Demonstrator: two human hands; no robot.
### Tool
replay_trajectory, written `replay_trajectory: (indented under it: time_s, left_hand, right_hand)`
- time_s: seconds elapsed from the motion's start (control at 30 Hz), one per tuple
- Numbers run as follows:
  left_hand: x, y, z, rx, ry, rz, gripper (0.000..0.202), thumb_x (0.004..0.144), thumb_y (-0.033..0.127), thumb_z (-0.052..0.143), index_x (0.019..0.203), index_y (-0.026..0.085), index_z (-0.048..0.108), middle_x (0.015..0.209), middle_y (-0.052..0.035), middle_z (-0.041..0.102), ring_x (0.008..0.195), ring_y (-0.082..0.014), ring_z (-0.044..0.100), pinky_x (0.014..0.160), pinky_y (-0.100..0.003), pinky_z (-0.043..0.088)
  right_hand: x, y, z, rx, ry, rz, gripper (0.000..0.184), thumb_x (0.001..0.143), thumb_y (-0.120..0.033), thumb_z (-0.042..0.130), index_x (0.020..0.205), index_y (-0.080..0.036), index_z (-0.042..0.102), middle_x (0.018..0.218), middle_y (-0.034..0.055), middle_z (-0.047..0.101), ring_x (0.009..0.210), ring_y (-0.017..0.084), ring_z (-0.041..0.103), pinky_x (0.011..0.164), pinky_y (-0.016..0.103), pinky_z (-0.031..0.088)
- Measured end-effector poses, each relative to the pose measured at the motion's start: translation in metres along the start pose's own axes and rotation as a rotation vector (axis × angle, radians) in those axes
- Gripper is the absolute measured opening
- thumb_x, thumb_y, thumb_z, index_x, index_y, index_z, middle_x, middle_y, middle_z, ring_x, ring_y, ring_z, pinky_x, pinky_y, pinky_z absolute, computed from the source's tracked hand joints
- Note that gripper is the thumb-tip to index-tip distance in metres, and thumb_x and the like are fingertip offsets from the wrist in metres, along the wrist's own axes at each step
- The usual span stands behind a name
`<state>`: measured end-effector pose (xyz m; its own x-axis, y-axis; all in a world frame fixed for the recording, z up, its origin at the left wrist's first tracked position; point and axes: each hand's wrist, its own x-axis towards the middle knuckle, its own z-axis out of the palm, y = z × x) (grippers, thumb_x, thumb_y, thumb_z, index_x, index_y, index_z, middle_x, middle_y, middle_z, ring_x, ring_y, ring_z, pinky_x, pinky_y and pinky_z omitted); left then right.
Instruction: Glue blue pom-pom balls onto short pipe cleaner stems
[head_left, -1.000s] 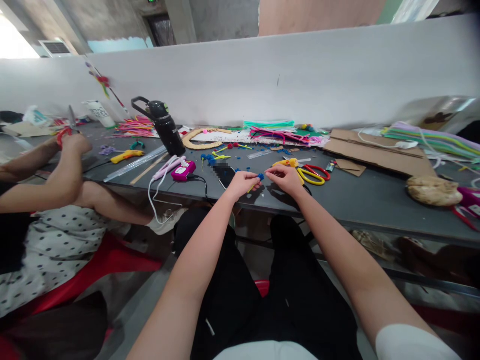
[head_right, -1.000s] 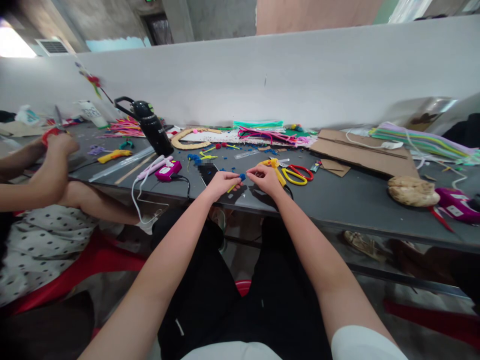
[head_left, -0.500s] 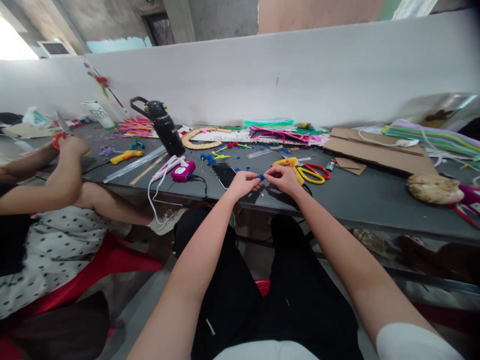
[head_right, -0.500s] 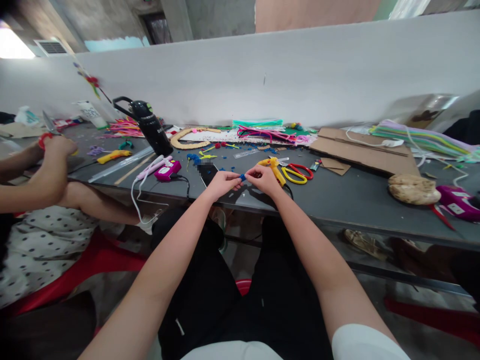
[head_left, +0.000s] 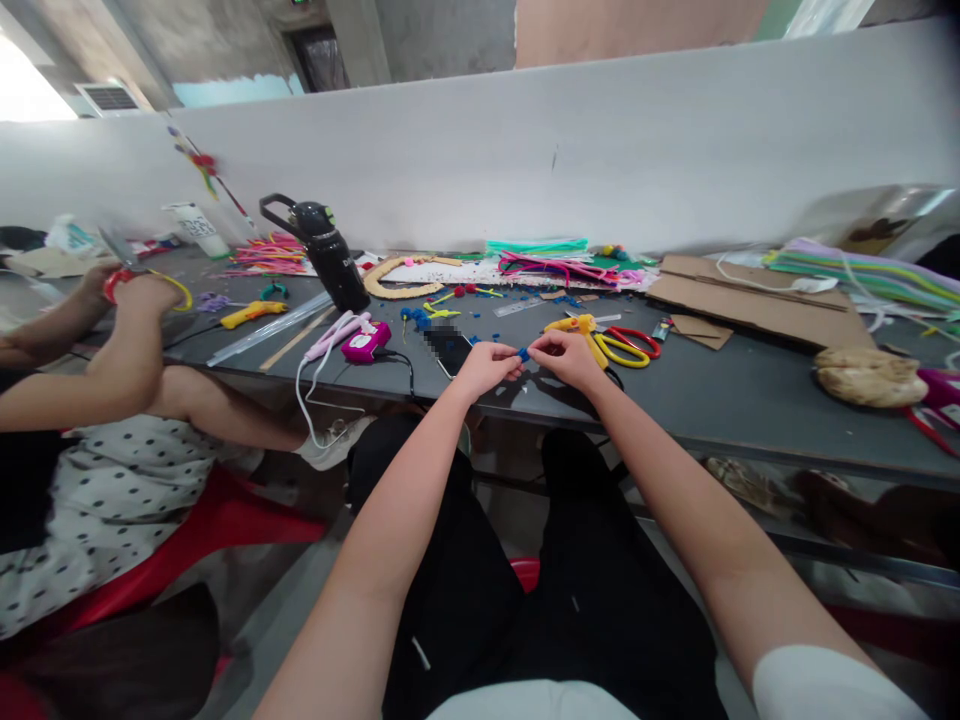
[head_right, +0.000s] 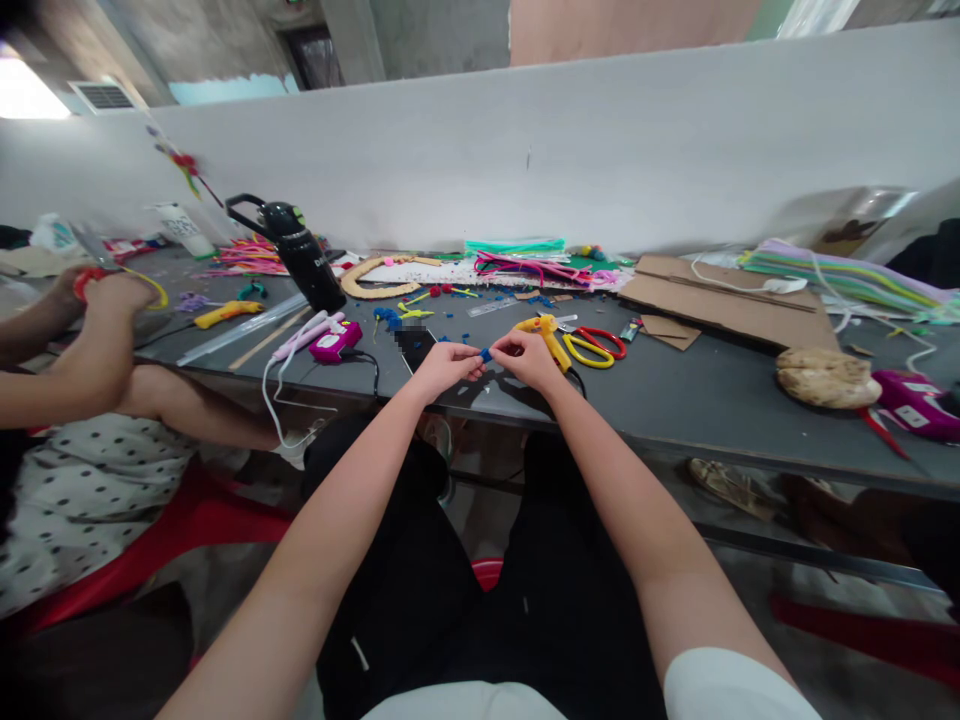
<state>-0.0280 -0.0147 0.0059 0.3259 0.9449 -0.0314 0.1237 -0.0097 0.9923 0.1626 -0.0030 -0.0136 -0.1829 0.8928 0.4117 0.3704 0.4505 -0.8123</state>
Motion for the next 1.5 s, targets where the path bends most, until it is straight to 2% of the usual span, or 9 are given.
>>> replay_trajectory:
  time_s: [0.17, 0.6, 0.73, 0.93, 1.07, 1.2, 1.3, 1.5]
  left_hand:
    - [-0.0020, 0.0032, 0.0010, -0.005, 0.010, 0.003, 0.014, 0.077, 0.016, 0.070, 0.088, 0.007, 0.071, 0.074, -0.0075, 0.071, 0.063, -0.0105, 0.063, 0.070, -0.027, 0.053]
    - [-0.0023, 0.0035, 0.0018, -0.012, 0.026, -0.001, 0.013, 0.079, 0.016, 0.068, 0.089, 0.007, 0.071, 0.072, -0.0073, 0.070, 0.062, -0.0110, 0.063, 0.069, -0.028, 0.053]
    - [-0.0014, 0.0036, 0.0012, -0.026, 0.021, 0.000, 0.013, 0.081, 0.015, 0.067, 0.090, 0.007, 0.070, 0.074, -0.0069, 0.070, 0.063, -0.0103, 0.063, 0.070, -0.027, 0.053]
    - [0.0007, 0.0012, -0.0019, -0.103, 0.039, 0.002, 0.023, 0.082, 0.019, 0.068, 0.102, 0.007, 0.067, 0.085, -0.0093, 0.072, 0.069, -0.0099, 0.064, 0.069, -0.025, 0.051]
    - [0.0006, 0.0016, -0.0051, -0.126, 0.035, -0.004, 0.026, 0.083, 0.021, 0.066, 0.106, 0.008, 0.066, 0.089, -0.0098, 0.071, 0.069, -0.0094, 0.063, 0.065, -0.022, 0.049]
    - [0.0004, 0.0012, -0.0075, -0.091, -0.014, 0.056, 0.025, 0.085, 0.024, 0.063, 0.107, 0.011, 0.067, 0.090, -0.0079, 0.071, 0.063, -0.0068, 0.057, 0.055, -0.018, 0.041]
    - [0.0005, 0.0002, -0.0075, -0.066, -0.003, 0.066, 0.027, 0.084, 0.025, 0.064, 0.107, 0.011, 0.065, 0.088, -0.0073, 0.071, 0.058, -0.0059, 0.054, 0.052, -0.018, 0.038]
    - [-0.0004, 0.0018, -0.0062, -0.018, 0.038, 0.071, 0.020, 0.083, 0.021, 0.065, 0.100, 0.011, 0.062, 0.082, -0.0056, 0.071, 0.056, -0.0063, 0.054, 0.054, -0.019, 0.038]
  right_hand:
    - [0.0001, -0.0010, -0.0007, 0.011, -0.011, 0.007, 0.031, 0.074, -0.049, 0.068, 0.080, -0.018, 0.071, 0.067, 0.0024, 0.064, 0.057, 0.014, 0.052, 0.053, 0.028, 0.041]
    - [0.0004, -0.0017, 0.0002, 0.027, -0.014, 0.013, 0.031, 0.073, -0.049, 0.069, 0.078, -0.019, 0.072, 0.067, 0.0028, 0.064, 0.058, 0.014, 0.052, 0.054, 0.029, 0.043]
    - [-0.0001, -0.0030, -0.0009, -0.008, 0.040, -0.009, 0.030, 0.075, -0.048, 0.067, 0.080, -0.019, 0.073, 0.071, 0.0035, 0.066, 0.061, 0.015, 0.054, 0.057, 0.029, 0.045]
    - [-0.0010, -0.0073, -0.0034, 0.007, 0.099, -0.010, 0.030, 0.079, -0.045, 0.063, 0.087, -0.018, 0.074, 0.078, 0.0045, 0.069, 0.068, 0.016, 0.058, 0.062, 0.030, 0.048]
    - [0.0002, -0.0085, -0.0034, 0.117, 0.032, 0.080, 0.033, 0.077, -0.043, 0.065, 0.097, -0.018, 0.073, 0.074, 0.0033, 0.067, 0.061, 0.015, 0.056, 0.058, 0.030, 0.048]
    - [0.0005, -0.0084, -0.0026, 0.262, -0.083, 0.093, 0.043, 0.072, -0.041, 0.072, 0.109, -0.020, 0.069, 0.092, 0.0053, 0.070, 0.066, 0.015, 0.059, 0.058, 0.028, 0.049]
    - [-0.0006, -0.0078, -0.0024, 0.301, -0.142, 0.080, 0.051, 0.071, -0.042, 0.074, 0.116, -0.020, 0.066, 0.097, 0.0057, 0.070, 0.073, 0.016, 0.062, 0.061, 0.028, 0.051]
    - [-0.0031, -0.0097, -0.0033, 0.312, -0.161, 0.095, 0.045, 0.070, -0.044, 0.075, 0.108, -0.021, 0.068, 0.093, 0.0053, 0.072, 0.081, 0.020, 0.067, 0.068, 0.031, 0.056]
